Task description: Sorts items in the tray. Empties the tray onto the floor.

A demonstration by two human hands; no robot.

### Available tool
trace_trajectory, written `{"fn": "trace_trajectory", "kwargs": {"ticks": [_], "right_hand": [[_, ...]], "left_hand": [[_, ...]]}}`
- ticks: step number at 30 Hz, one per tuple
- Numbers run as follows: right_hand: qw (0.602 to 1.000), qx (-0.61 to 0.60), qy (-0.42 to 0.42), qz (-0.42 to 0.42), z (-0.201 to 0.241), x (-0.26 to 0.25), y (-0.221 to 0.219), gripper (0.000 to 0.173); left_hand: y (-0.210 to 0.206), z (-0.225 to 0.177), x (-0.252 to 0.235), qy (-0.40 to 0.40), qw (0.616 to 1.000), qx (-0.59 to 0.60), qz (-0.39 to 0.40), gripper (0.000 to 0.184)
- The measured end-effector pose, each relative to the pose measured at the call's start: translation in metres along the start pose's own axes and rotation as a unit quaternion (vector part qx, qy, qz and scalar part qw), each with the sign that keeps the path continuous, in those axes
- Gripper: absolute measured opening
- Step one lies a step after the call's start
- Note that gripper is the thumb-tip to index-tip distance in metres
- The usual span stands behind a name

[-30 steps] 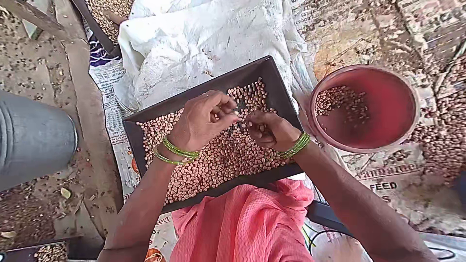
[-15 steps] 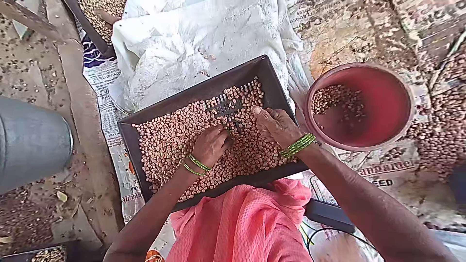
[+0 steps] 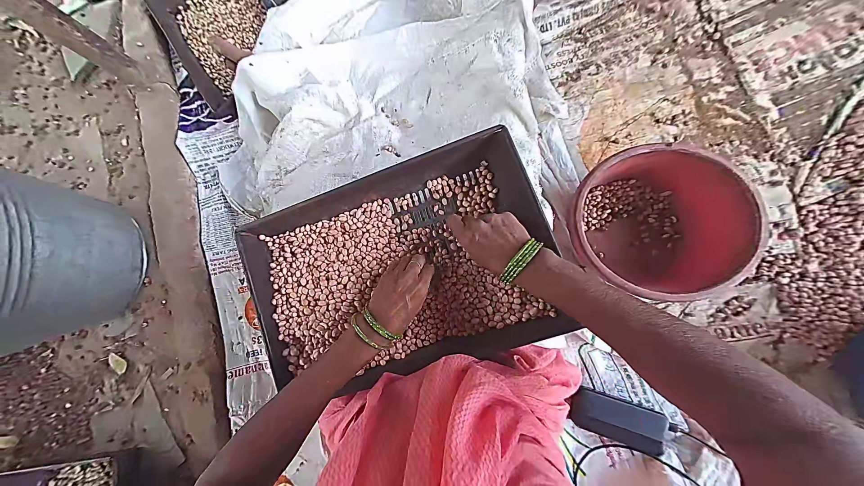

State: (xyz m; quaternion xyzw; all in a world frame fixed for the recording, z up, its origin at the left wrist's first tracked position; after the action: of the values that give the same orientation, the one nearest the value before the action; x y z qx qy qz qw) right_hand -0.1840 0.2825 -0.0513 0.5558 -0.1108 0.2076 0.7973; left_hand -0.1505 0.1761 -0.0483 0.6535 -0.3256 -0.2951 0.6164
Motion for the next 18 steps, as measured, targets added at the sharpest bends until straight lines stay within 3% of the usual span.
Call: {"fn": "trace_trajectory", "kwargs": {"ticks": [2, 5, 8, 9, 10, 11, 12, 13, 14, 15, 16, 18], "right_hand": [[0.999, 0.031, -0.019, 0.037, 0.003, 0.002, -0.004, 0.027], [0.998, -0.008, -0.047, 0.051, 0.001, 0.003, -0.007, 0.027], [0.970, -0.236, -0.060, -0.012, -0.021, 0.004, 0.006, 0.029], [0.931, -0.359, -0.043, -0.044, -0.028, 0.010, 0.014, 0.025], [0.861, -0.503, -0.027, -0.065, -0.034, 0.017, 0.018, 0.019], [0.762, -0.646, -0.012, -0.055, -0.037, 0.024, 0.018, 0.016], [0.664, -0.747, -0.001, -0.019, -0.038, 0.029, 0.016, 0.025], [0.605, -0.796, 0.009, 0.010, -0.037, 0.033, 0.016, 0.034], [0.587, -0.809, 0.007, 0.012, -0.038, 0.033, 0.016, 0.040], [0.604, -0.797, -0.011, -0.008, -0.040, 0.031, 0.016, 0.044], [0.650, -0.757, -0.038, -0.046, -0.043, 0.028, 0.015, 0.046], [0.805, -0.582, -0.047, -0.103, -0.039, 0.017, 0.018, 0.040]], "left_hand": [[0.003, 0.001, 0.005, -0.011, 1.000, 0.027, -0.007, 0.022], [-0.002, 0.005, 0.010, 0.010, 0.996, 0.069, 0.053, 0.021], [-0.005, 0.006, 0.009, 0.023, 0.995, 0.068, 0.068, 0.022], [-0.005, 0.006, 0.010, 0.022, 0.996, 0.066, 0.060, 0.022], [-0.004, 0.006, 0.010, 0.019, 0.997, 0.062, 0.048, 0.022], [-0.004, 0.006, 0.010, 0.016, 0.997, 0.058, 0.041, 0.021], [-0.005, 0.005, 0.010, 0.014, 0.998, 0.053, 0.043, 0.022], [-0.005, 0.004, 0.009, 0.013, 0.998, 0.043, 0.042, 0.022], [-0.005, 0.004, 0.007, 0.014, 0.998, 0.031, 0.045, 0.023], [-0.004, 0.004, 0.007, 0.018, 0.998, 0.021, 0.057, 0.025], [-0.002, 0.003, 0.008, 0.023, 0.997, 0.017, 0.069, 0.027], [0.001, -0.003, 0.015, 0.032, 0.991, 0.056, 0.119, 0.033]]}}
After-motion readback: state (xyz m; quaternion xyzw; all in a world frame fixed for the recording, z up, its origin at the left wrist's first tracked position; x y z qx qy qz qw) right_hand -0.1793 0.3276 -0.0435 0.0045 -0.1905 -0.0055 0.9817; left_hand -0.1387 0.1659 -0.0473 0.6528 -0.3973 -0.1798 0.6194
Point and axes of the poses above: each hand's wrist, its own x-axis away from the middle knuckle, its own y-axis out of the back of the hand, z = x × y, the point moved 10 cm from there along -x, towards the middle knuckle, and after that the axes turned 12 degrees about -x, right-handed, at the moved point
